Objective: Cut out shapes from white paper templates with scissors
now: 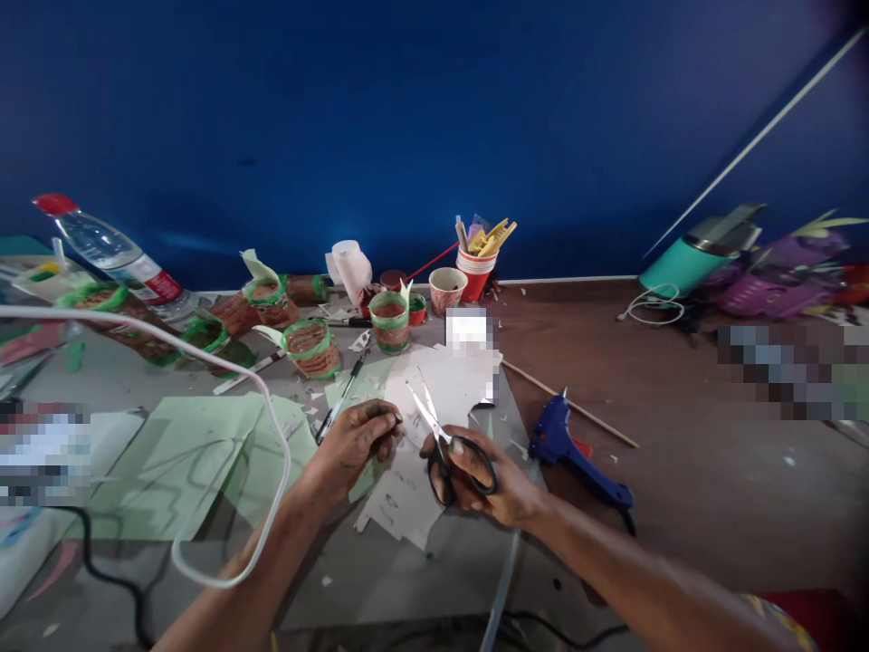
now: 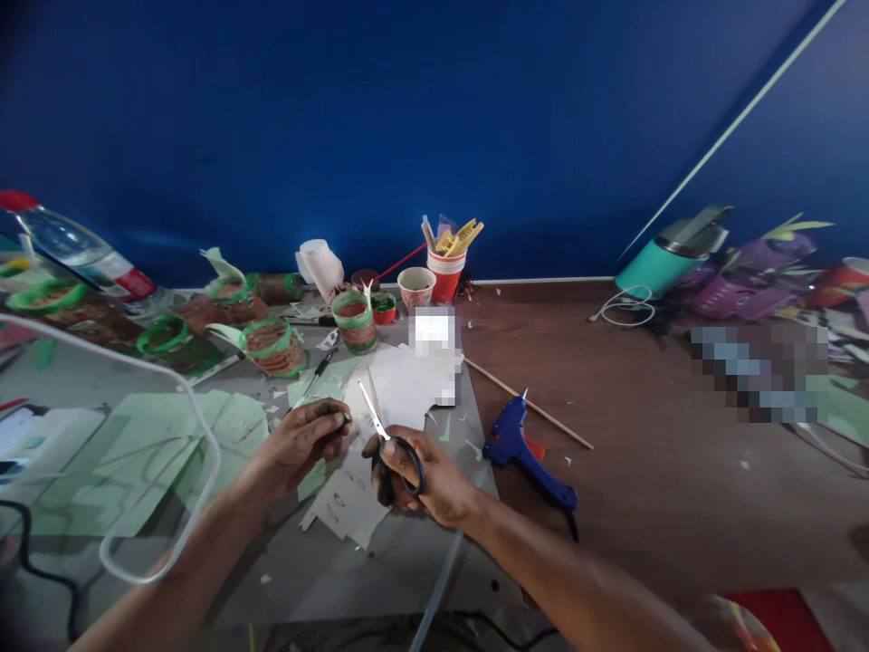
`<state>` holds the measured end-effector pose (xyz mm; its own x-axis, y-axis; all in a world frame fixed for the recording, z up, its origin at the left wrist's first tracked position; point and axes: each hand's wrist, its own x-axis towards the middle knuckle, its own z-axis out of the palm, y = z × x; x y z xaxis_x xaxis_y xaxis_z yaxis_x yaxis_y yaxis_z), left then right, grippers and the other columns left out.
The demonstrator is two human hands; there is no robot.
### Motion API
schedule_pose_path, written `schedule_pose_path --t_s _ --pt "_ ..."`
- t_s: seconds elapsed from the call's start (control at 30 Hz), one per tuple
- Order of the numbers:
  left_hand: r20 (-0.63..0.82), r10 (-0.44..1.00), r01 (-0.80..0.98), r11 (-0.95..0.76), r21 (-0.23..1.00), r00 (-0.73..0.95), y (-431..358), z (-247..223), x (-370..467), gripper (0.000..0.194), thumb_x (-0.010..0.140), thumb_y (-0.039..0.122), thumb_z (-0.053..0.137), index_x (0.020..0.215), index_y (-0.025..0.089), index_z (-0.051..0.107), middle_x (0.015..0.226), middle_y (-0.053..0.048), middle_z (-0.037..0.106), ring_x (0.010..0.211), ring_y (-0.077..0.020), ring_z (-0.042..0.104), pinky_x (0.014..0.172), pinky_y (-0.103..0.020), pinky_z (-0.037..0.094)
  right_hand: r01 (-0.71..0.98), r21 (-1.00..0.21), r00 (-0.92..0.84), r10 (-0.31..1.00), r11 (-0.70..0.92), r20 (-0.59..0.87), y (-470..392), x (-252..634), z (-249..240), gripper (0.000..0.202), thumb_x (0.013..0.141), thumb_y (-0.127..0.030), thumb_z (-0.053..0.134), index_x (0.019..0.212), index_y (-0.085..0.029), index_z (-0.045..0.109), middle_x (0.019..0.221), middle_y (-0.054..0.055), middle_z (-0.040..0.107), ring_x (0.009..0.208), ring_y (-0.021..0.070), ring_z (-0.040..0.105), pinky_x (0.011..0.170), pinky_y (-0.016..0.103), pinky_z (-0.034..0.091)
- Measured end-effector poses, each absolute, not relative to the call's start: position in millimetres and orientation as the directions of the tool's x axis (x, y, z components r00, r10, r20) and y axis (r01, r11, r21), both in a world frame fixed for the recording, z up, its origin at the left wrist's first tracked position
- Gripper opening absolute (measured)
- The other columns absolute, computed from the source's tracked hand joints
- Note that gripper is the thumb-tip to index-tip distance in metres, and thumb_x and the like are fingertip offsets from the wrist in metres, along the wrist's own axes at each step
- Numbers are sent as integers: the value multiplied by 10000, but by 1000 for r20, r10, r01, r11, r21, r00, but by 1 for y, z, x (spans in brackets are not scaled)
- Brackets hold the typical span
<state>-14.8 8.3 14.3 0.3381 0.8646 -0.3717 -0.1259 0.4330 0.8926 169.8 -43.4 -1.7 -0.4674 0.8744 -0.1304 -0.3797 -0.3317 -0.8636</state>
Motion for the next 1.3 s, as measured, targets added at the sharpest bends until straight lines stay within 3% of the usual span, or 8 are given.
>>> schedule_pose_path --t_s 0.37,0.57,0.77,0.83,0.93,1.03,1.13,1.3 --pt "-329 900 -51 357 933 285 13 10 -20 270 717 398 609 745 132 575 614 12 550 433 -57 424 460 -213 336 -373 -875 -452 884 -309 -120 -40 172 -3 440 812 -528 549 949 -111 566 575 2 606 304 12 340 316 139 249" --pt "-149 969 215 106 971 195 22 2 -31 252 755 389 565 646 168 513 517 50 453 470 -81 406 472 -206 306 -354 -883 -450 884 -308 -127 -38 174 -4 453 802 -543 554 936 -111 566 570 7 603 308 15 336 319 145 251" --pt "-69 990 446 7 895 124 26 -8 -33 176 782 239 461 904 177 573 598 34 508 495 -107 465 482 -216 352 -336 -901 -447 888 -276 -105 -37 175 -2 440 808 -536 550 937 -115 565 581 8 603 312 14 335 328 148 258" --pt "45 987 519 -119 846 154 25 -10 -31 240 781 185 433 972 180 579 833 -29 579 605 -120 534 542 -234 413 -337 -903 -443 891 -266 -97 -37 176 -3 429 821 -527 539 945 -117 562 582 8 603 316 16 341 333 149 261" --pt "244 919 609 -388 691 309 22 -11 -29 240 799 167 438 970 180 606 1100 -86 531 910 -183 565 762 -300 466 -338 -905 -443 892 -260 -91 -37 177 -5 423 834 -519 526 968 -119 558 592 11 606 324 17 343 339 148 260" --pt "287 805 606 -584 541 520 17 -12 -26 261 847 163 410 1036 174 590 1110 -104 517 1035 -209 531 880 -339 439 -331 -907 -451 888 -262 -91 -37 178 -6 431 832 -522 527 988 -121 554 599 11 605 330 17 344 342 147 258" --pt "238 743 605 -654 454 625 13 -13 -22 286 865 135 372 1084 170 555 1095 -114 513 982 -198 554 835 -327 463 -333 -905 -459 884 -263 -88 -37 178 -7 438 830 -525 530 998 -120 551 595 5 596 332 17 336 344 148 255" --pt "206 738 608 -654 449 642 11 -15 -19 202 865 131 367 935 147 555 950 -108 556 908 -201 561 787 -325 465 -323 -909 -460 883 -264 -92 -37 178 -9 443 828 -529 529 1005 -122 544 596 5 589 343 26 341 345 155 245"
